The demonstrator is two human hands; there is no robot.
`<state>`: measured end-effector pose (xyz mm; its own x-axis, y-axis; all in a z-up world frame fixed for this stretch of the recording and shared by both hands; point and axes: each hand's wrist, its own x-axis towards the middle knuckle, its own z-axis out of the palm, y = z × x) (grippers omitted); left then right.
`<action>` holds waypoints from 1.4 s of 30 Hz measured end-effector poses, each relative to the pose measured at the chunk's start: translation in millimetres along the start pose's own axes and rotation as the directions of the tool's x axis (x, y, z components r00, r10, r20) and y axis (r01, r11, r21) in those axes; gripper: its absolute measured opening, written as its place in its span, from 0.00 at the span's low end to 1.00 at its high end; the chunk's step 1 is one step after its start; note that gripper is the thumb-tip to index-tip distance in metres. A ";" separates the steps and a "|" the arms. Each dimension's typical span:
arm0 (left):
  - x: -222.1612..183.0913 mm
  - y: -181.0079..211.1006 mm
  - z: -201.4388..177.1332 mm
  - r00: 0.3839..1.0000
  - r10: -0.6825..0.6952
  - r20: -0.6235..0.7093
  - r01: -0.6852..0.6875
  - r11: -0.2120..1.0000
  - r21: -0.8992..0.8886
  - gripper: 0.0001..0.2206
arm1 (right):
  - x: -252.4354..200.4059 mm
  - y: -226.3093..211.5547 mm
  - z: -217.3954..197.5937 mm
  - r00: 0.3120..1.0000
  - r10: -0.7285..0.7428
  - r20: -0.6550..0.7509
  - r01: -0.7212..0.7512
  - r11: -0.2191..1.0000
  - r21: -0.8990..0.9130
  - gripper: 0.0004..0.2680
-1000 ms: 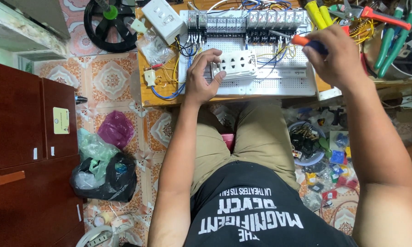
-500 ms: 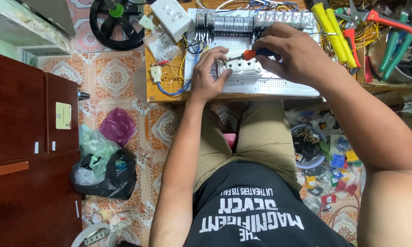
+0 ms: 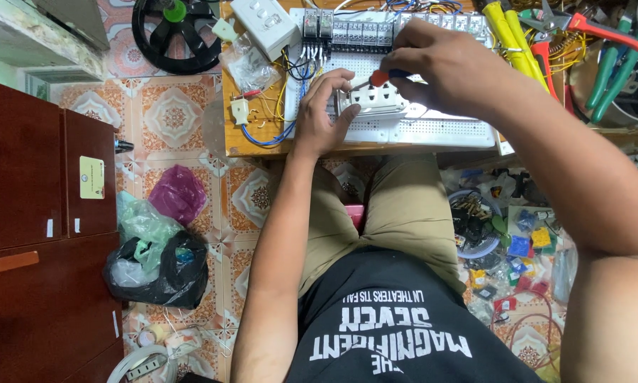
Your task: Assembling and wiring an electrical outlet box using a screwdriver and manual manipulation of wires.
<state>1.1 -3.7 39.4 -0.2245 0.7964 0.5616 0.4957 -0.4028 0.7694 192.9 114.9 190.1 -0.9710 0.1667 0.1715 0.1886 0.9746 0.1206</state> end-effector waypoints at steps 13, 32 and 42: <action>-2.4 9.3 -6.9 0.998 -0.044 0.050 0.046 0.998 -0.033 0.15 | 60.7 -10.1 -12.6 0.997 -0.012 0.081 0.009 0.999 0.039 0.06; -3.5 2.7 -2.9 0.999 -0.027 0.047 0.031 0.996 -0.088 0.13 | 64.1 -1.6 -22.7 0.972 -0.151 0.180 0.109 0.968 0.226 0.07; -4.3 -3.8 -0.3 0.998 -0.032 0.059 0.034 0.999 -0.042 0.15 | 67.2 -12.3 -32.8 0.972 -0.186 0.141 0.177 0.982 0.070 0.03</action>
<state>-0.1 -5.7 34.1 -0.1905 0.8338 0.5181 0.4521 -0.3940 0.8002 130.2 109.3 232.3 -1.0000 0.0022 0.0069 0.0027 0.9968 0.0799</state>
